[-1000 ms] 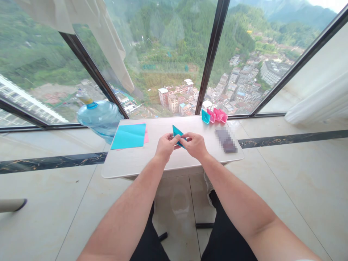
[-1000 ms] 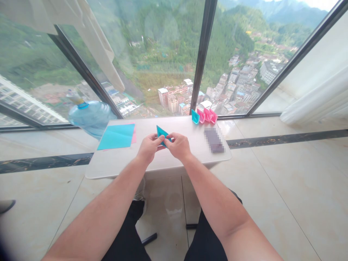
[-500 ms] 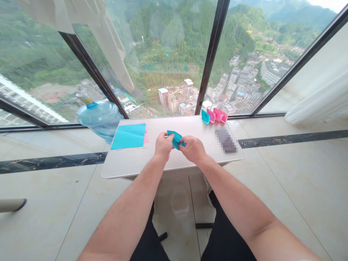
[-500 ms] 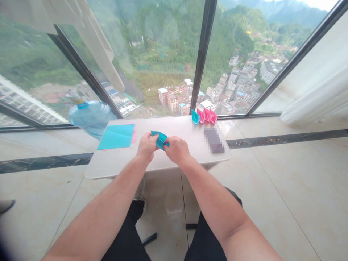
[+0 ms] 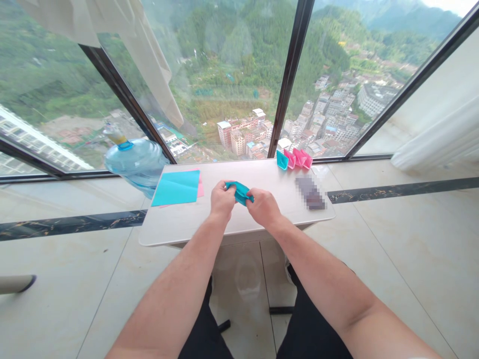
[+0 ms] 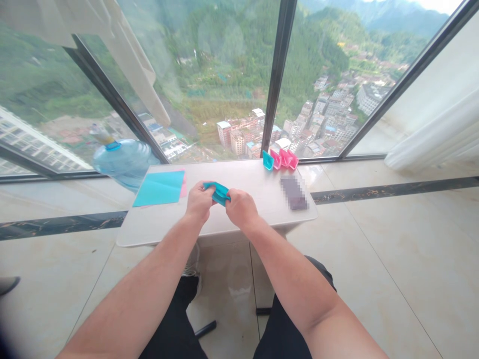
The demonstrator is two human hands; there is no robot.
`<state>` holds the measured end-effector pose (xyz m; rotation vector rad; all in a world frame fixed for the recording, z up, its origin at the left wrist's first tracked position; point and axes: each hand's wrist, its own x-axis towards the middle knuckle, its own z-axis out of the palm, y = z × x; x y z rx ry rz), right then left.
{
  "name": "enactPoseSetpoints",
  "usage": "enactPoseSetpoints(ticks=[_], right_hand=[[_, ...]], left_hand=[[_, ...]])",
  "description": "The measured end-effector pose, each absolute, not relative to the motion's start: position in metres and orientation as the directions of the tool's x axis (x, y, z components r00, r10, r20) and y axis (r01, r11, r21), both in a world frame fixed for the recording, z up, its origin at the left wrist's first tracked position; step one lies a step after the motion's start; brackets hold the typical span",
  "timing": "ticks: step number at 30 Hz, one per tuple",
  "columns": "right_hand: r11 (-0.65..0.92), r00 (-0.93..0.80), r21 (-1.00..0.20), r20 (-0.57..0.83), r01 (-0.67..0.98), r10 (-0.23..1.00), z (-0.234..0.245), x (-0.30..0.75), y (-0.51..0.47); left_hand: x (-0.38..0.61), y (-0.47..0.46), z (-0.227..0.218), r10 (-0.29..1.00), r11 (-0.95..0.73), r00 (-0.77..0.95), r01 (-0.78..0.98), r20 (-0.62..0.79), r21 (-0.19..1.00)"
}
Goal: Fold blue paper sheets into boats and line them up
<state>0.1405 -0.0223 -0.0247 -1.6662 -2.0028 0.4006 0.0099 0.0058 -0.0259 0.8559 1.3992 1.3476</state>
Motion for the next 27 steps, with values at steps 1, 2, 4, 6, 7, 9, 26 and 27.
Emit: enactPoseSetpoints(ticks=[1,2,4,6,7,9,26,27], right_hand=[[0.204,-0.122,-0.526,0.186,0.826,0.975,-0.025,0.141,-0.022],[0.200,-0.119,-0.528,0.184,0.826,0.976,-0.025,0.141,-0.022],[0.193,-0.115,-0.531,0.177,0.825,0.978,-0.026,0.140,-0.023],[0.186,-0.113,-0.532,0.167,0.826,0.979,-0.026,0.140,-0.023],[0.183,-0.113,-0.532,0.162,0.827,0.980,-0.026,0.140,-0.023],[0.177,-0.110,-0.531,0.155,0.829,0.982,-0.026,0.140,-0.022],[0.376,-0.267,-0.445,0.289,0.813,0.919,-0.023,0.141,-0.035],[0.391,-0.283,-0.428,0.296,0.815,0.913,-0.024,0.141,-0.035]], left_hand=[[0.010,0.006,-0.025,0.947,0.139,-0.272,-0.138,-0.173,0.981],[0.009,0.005,-0.025,0.949,0.141,-0.264,-0.142,-0.175,0.980],[0.009,0.005,-0.025,0.955,0.140,-0.242,-0.148,-0.173,0.979],[0.008,0.005,-0.025,0.959,0.135,-0.227,-0.151,-0.167,0.979],[0.008,0.005,-0.026,0.960,0.131,-0.226,-0.152,-0.163,0.980],[0.007,0.006,-0.028,0.960,0.125,-0.231,-0.149,-0.157,0.981],[-0.013,0.024,-0.023,0.908,0.192,-0.318,-0.263,-0.273,0.945],[-0.014,0.024,-0.022,0.908,0.195,-0.317,-0.262,-0.275,0.945]])
